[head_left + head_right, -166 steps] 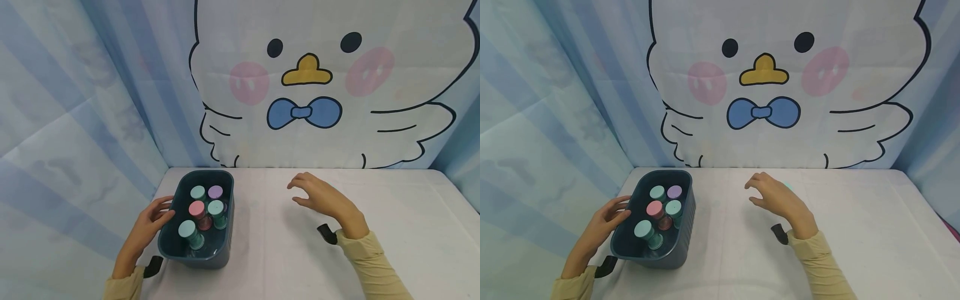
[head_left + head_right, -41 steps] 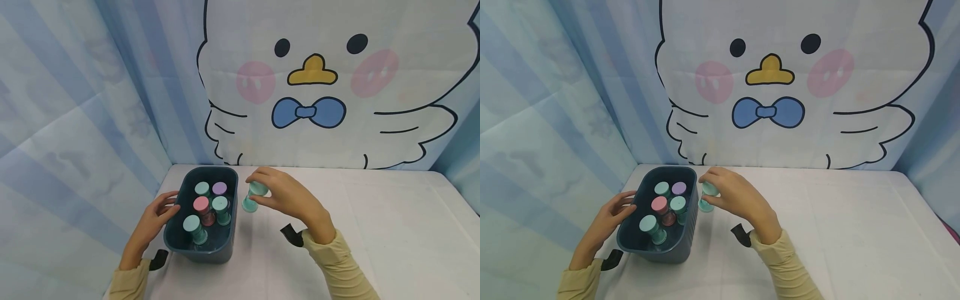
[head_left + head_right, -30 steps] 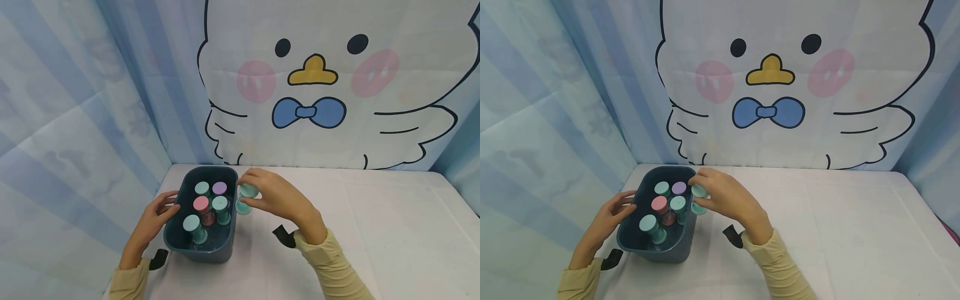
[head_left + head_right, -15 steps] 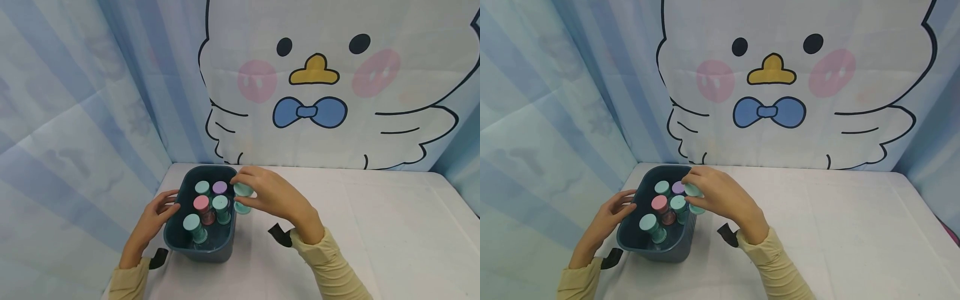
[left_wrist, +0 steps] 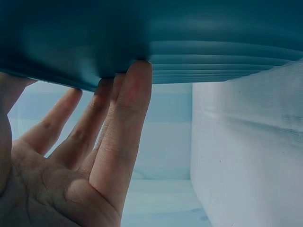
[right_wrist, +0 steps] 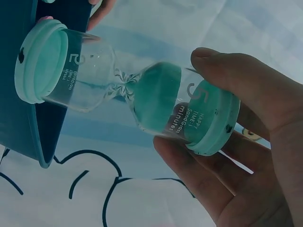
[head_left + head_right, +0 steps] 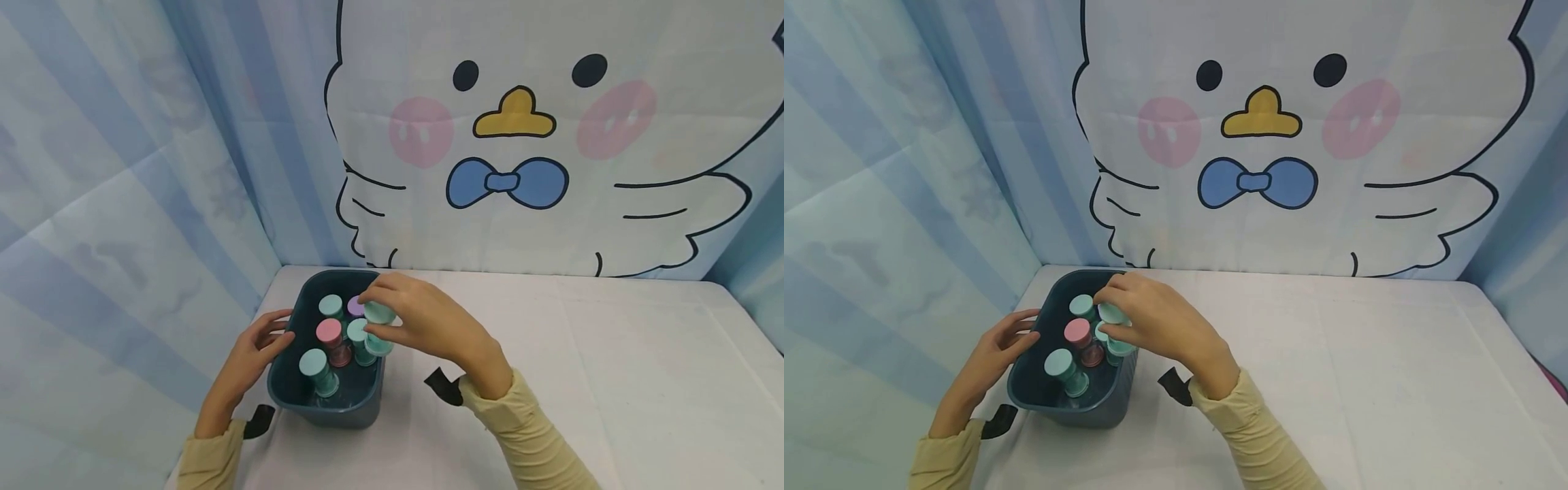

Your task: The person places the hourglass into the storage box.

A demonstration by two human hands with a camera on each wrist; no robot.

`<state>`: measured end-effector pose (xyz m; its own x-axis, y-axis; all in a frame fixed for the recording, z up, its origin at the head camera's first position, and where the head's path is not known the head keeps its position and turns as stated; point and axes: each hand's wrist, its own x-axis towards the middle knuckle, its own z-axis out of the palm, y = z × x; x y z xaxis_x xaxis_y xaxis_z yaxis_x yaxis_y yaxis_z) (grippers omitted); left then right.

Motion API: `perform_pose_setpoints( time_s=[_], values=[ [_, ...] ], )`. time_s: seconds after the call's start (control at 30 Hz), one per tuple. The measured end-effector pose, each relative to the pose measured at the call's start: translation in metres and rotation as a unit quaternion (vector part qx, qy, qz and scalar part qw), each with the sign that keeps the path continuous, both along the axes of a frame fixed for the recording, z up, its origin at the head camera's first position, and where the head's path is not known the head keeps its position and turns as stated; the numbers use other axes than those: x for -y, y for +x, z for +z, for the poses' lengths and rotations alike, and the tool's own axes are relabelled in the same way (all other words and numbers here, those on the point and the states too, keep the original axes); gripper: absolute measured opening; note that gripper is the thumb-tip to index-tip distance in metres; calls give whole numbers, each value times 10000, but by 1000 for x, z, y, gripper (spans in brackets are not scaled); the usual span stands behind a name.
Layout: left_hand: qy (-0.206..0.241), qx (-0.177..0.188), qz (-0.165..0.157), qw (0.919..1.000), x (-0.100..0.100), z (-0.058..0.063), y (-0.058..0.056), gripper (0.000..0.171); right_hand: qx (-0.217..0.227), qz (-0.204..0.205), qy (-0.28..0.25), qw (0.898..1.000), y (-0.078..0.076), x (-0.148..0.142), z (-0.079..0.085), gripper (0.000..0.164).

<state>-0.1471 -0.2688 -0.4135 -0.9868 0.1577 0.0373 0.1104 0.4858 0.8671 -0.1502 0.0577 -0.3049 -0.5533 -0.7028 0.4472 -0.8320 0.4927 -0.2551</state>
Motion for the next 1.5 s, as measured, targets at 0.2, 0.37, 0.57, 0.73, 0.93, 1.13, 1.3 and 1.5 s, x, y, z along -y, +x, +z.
perform_pose_setpoints(
  time_s=[0.2, 0.37, 0.57, 0.73, 0.93, 1.13, 1.3, 1.5],
  values=[
    [20, 44, 3, 10000, -1, 0, 2, 54, -62, 164, 18, 9998, 0, 10, 0, 30],
    [-62, 78, 64, 9999, -1, 1, 5, 55, -65, 316, 35, 9995, 0, 19, 0, 30],
    [-10, 59, 47, 10000, -2, 1, 3, 55, 8, 382, 75, 9992, -2, 26, -4, 28],
    [20, 90, 60, 9999, -2, 1, 2, 55, 169, 372, 250, 9989, -3, 32, -11, 28],
    [35, 60, 17, 10000, -2, 2, 2, 54, 208, 360, 478, 9980, -3, 38, -23, 29],
    [-6, 10, -7, 10000, -1, 2, 0, 55, 306, 331, 513, 9977, -3, 44, -33, 29],
    [-3, -9, -26, 10000, -1, 2, 1, 54, 405, 361, 627, 9966, -2, 49, -41, 31],
    [-40, 12, -2, 10000, -2, 4, 4, 54, 464, 414, 841, 9945, -2, 53, -51, 32]
  ],
)
